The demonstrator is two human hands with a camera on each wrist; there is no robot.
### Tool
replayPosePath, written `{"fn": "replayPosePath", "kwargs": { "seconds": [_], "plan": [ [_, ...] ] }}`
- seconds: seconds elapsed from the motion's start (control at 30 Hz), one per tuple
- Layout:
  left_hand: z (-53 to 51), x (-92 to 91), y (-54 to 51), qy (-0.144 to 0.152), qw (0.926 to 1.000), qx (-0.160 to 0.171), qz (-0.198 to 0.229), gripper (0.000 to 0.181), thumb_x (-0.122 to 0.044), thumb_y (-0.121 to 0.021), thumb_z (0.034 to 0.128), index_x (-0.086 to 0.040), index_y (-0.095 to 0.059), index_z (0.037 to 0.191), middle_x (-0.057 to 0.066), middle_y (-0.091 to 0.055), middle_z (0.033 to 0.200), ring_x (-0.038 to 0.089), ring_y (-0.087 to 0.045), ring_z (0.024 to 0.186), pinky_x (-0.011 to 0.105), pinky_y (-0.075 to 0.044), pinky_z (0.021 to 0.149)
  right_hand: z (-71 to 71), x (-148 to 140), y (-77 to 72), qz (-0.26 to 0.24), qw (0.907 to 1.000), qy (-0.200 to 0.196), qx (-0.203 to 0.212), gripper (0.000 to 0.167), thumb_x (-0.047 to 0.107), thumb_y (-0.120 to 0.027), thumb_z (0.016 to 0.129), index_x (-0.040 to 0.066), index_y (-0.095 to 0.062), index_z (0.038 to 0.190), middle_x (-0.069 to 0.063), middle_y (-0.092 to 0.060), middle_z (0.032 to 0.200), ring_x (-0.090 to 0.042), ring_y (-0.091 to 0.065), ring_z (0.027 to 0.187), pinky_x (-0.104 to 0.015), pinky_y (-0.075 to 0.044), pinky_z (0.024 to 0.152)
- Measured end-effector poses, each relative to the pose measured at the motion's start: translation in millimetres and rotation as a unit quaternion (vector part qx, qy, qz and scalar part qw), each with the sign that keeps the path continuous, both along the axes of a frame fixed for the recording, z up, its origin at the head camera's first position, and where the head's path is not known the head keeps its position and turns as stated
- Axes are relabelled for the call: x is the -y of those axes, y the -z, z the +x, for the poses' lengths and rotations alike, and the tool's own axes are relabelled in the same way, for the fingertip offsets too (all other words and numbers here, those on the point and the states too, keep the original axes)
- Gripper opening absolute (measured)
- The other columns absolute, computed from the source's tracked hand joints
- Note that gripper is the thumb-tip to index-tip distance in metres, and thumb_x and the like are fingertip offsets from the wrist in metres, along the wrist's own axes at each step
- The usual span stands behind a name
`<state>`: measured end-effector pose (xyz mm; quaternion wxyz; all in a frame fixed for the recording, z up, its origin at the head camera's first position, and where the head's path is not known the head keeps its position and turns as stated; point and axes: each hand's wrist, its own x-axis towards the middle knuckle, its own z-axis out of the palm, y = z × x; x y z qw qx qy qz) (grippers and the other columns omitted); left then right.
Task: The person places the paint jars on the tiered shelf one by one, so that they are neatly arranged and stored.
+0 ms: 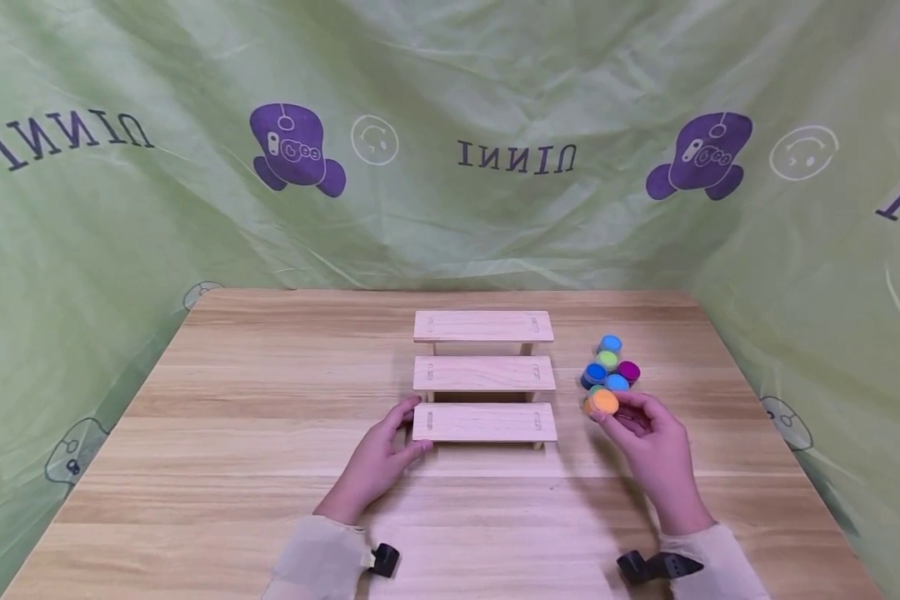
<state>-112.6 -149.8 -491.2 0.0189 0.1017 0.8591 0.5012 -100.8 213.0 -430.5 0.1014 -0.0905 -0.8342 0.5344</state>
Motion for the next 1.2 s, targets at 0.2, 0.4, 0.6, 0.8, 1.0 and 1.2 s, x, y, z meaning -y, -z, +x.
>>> {"fn": "replayPosePath", "kwargs": {
  "seconds": [0.2, 0.4, 0.6, 0.8, 1.0, 1.2],
  "plan": [
    [0.1, 0.3, 0.8, -0.001, 1.0000, -0.003, -0.003, 0.070, -0.027, -0.077, 0.0895, -0.015, -0.044, 0.151, 0.008, -0.064, 0.131, 0.030, -0.052, 0.132, 0.054, -0.034, 0.114, -3.7, 7.9, -3.4, -0.021, 0.9996, -0.017, -0.007, 0.046, 0.018, -0.079, 0.089, -0.002, -0.060, 0.125, -0.016, -0.061, 0.124, 0.003, -0.062, 0.094, -0.012, -0.053, 0.082],
    [0.4, 0.6, -0.3, 0.001, 1.0000, -0.003, -0.004, 0.070, -0.028, -0.077, 0.0897, -0.015, -0.044, 0.151, 0.008, -0.064, 0.131, 0.029, -0.052, 0.131, 0.054, -0.034, 0.113, -9.7, 16.1, -4.8, -0.017, 0.9979, -0.051, -0.036, 0.043, 0.019, -0.079, 0.089, -0.002, -0.062, 0.122, -0.016, -0.062, 0.122, 0.002, -0.064, 0.094, -0.012, -0.052, 0.082],
    [0.4, 0.7, -1.5, 0.000, 1.0000, -0.003, -0.001, 0.071, -0.027, -0.077, 0.0901, -0.014, -0.044, 0.151, 0.008, -0.064, 0.131, 0.030, -0.052, 0.132, 0.054, -0.034, 0.113, -13.9, 24.9, -1.8, -0.034, 0.9958, -0.067, -0.052, 0.038, 0.013, -0.079, 0.088, -0.004, -0.063, 0.118, -0.017, -0.064, 0.119, -0.001, -0.065, 0.092, -0.014, -0.054, 0.082],
    [0.5, -0.1, -1.2, 0.001, 1.0000, -0.005, -0.001, 0.070, -0.025, -0.077, 0.0902, -0.012, -0.044, 0.151, 0.009, -0.065, 0.130, 0.029, -0.053, 0.131, 0.053, -0.034, 0.113, -15.5, 34.6, -3.4, -0.031, 0.9959, -0.070, -0.049, 0.040, 0.018, -0.080, 0.088, -0.002, -0.063, 0.119, -0.014, -0.064, 0.119, -0.007, -0.064, 0.096, -0.014, -0.053, 0.083],
    [0.4, -0.7, -1.2, 0.002, 1.0000, -0.004, 0.001, 0.069, -0.024, -0.077, 0.0900, -0.013, -0.045, 0.150, 0.007, -0.065, 0.129, 0.028, -0.053, 0.130, 0.052, -0.035, 0.113, -18.5, 41.8, -5.0, -0.016, 0.9941, -0.085, -0.065, 0.039, 0.020, -0.080, 0.088, 0.002, -0.065, 0.119, -0.009, -0.065, 0.117, -0.013, -0.063, 0.099, -0.016, -0.053, 0.085],
    [-0.1, -1.0, -0.2, 0.004, 1.0000, -0.007, 0.002, 0.069, -0.025, -0.077, 0.0897, -0.013, -0.045, 0.150, 0.008, -0.064, 0.131, 0.028, -0.053, 0.131, 0.052, -0.035, 0.113, -24.7, 48.2, -7.2, 0.026, 0.9903, -0.102, -0.090, 0.036, 0.022, -0.082, 0.087, 0.004, -0.068, 0.115, -0.007, -0.068, 0.112, -0.018, -0.065, 0.097, -0.026, -0.055, 0.087]
  ]
}}
